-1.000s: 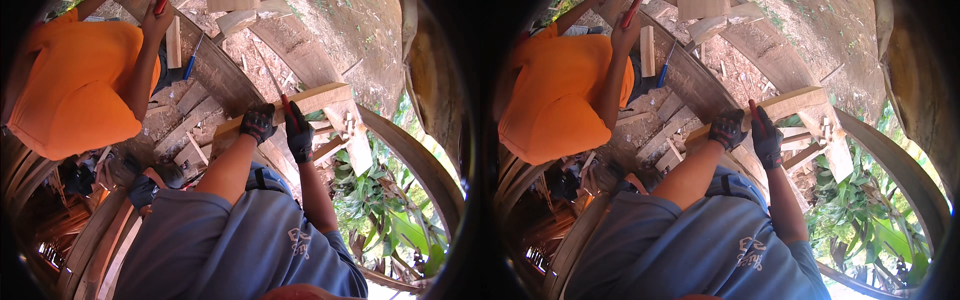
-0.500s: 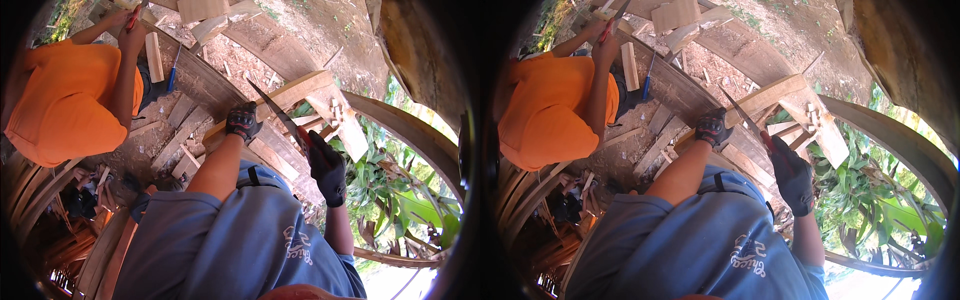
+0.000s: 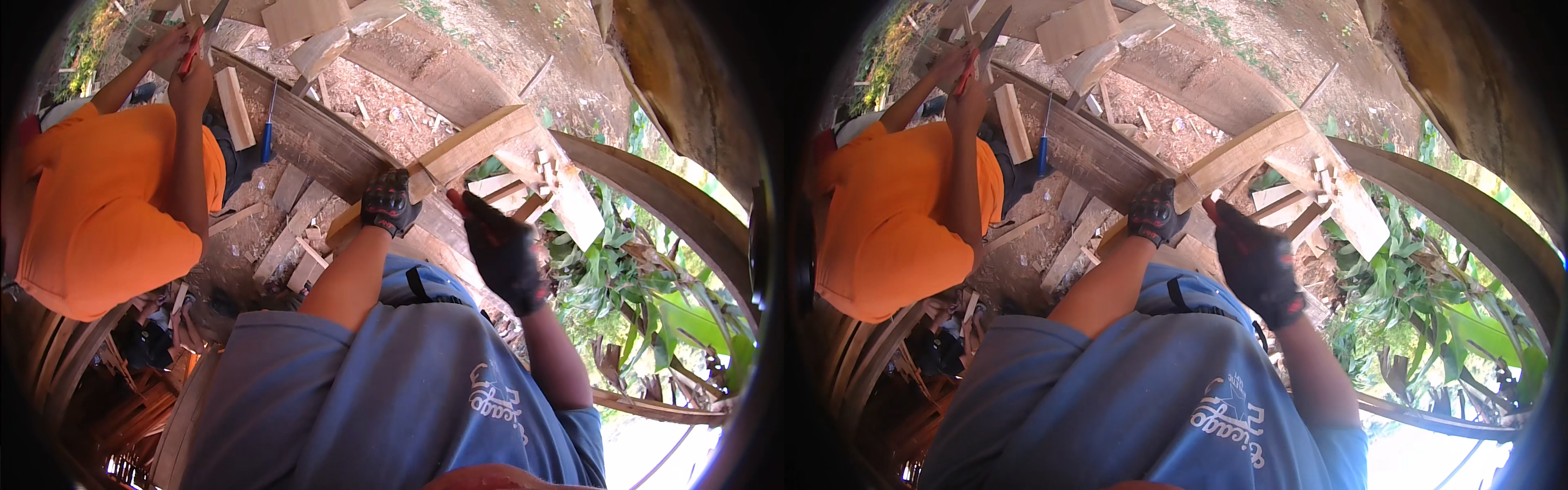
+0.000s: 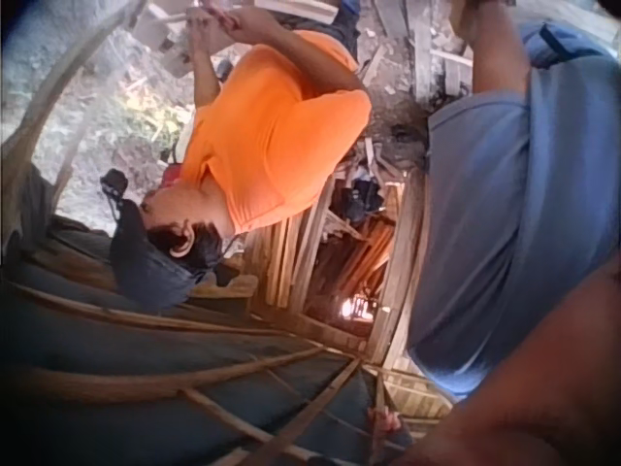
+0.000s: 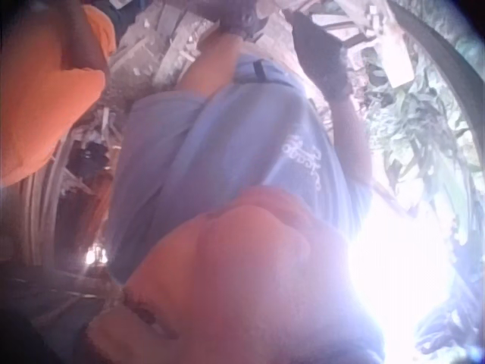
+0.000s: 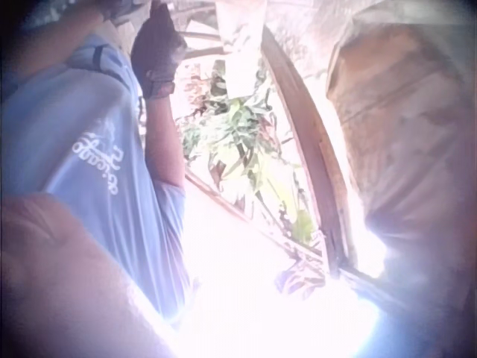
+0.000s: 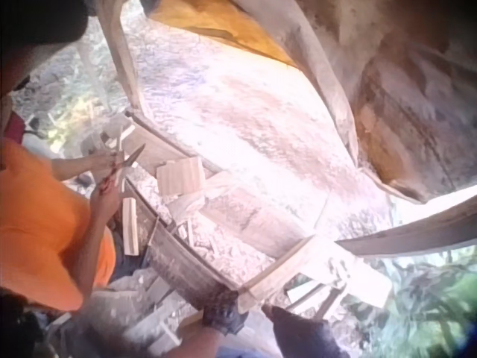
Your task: The person saws a wooden plank by hand and moves a large wooden beam into position on a frame.
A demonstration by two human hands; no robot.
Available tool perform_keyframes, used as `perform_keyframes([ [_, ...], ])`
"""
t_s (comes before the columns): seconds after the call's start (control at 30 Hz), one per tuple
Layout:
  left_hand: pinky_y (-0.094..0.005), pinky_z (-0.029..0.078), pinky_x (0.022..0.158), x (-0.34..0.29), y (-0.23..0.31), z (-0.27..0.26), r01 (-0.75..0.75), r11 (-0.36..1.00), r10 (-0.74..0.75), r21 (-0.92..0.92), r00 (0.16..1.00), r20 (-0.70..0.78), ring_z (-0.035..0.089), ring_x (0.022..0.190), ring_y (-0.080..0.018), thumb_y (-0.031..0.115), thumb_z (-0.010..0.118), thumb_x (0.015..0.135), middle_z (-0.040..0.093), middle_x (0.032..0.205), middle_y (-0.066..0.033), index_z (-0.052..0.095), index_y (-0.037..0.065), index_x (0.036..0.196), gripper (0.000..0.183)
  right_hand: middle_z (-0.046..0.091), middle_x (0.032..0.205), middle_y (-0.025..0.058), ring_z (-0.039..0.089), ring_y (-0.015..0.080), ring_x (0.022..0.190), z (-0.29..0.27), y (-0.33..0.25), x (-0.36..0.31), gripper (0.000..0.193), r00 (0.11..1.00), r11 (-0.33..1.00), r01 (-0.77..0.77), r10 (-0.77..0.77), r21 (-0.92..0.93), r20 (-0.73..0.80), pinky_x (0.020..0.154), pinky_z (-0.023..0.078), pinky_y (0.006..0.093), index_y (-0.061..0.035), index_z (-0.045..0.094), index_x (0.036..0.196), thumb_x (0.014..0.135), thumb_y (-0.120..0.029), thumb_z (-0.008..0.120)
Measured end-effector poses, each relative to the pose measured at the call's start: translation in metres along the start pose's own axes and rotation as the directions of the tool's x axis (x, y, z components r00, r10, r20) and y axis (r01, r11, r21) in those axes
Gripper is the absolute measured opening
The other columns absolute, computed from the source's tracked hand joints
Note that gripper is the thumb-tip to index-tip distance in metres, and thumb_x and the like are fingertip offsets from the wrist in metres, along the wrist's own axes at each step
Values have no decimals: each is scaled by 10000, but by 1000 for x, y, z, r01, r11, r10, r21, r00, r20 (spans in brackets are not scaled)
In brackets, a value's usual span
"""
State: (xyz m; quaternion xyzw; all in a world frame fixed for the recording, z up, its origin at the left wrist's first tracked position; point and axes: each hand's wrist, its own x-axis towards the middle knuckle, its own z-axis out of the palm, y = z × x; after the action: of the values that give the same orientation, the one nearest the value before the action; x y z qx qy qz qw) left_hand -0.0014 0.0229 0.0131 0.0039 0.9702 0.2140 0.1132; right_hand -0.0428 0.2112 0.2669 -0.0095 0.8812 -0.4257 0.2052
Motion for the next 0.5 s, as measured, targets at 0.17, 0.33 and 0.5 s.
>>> perform_keyframes([
  [0.17, -512, 579, 956, 5, 13, -23, 136, 991, -128, -17, 962, 242, 709, 1155, -377, 491, 774, 882, 736, 1235, -186, 668, 85, 1322, 608, 752, 1233, 229, 751, 449, 1016, 58, 39, 7, 542, 990, 985, 130, -135, -116, -32, 849, 612, 523, -195, 600, 1544, 1011, -92, 607],
  [0.33, -498, 589, 930, 6, 1, -5, 37, 996, -28, -75, 992, 121, 740, 1043, -385, 442, 816, 850, 756, 1144, -173, 691, 84, 1227, 535, 773, 1232, 192, 770, 409, 1025, 100, 85, 75, 426, 979, 977, 204, -205, -66, -20, 842, 616, 465, -152, 656, 1481, 1060, -135, 589],
  [0.5, -490, 589, 938, 4, 4, -20, 14, 995, -13, -102, 1000, 11, 738, 1052, -371, 393, 834, 838, 754, 1148, -175, 704, 75, 1190, 492, 768, 1287, 176, 768, 401, 1085, 110, 88, 88, 401, 980, 979, 197, -198, -55, -15, 883, 617, 436, -138, 666, 1469, 1074, -179, 609],
])
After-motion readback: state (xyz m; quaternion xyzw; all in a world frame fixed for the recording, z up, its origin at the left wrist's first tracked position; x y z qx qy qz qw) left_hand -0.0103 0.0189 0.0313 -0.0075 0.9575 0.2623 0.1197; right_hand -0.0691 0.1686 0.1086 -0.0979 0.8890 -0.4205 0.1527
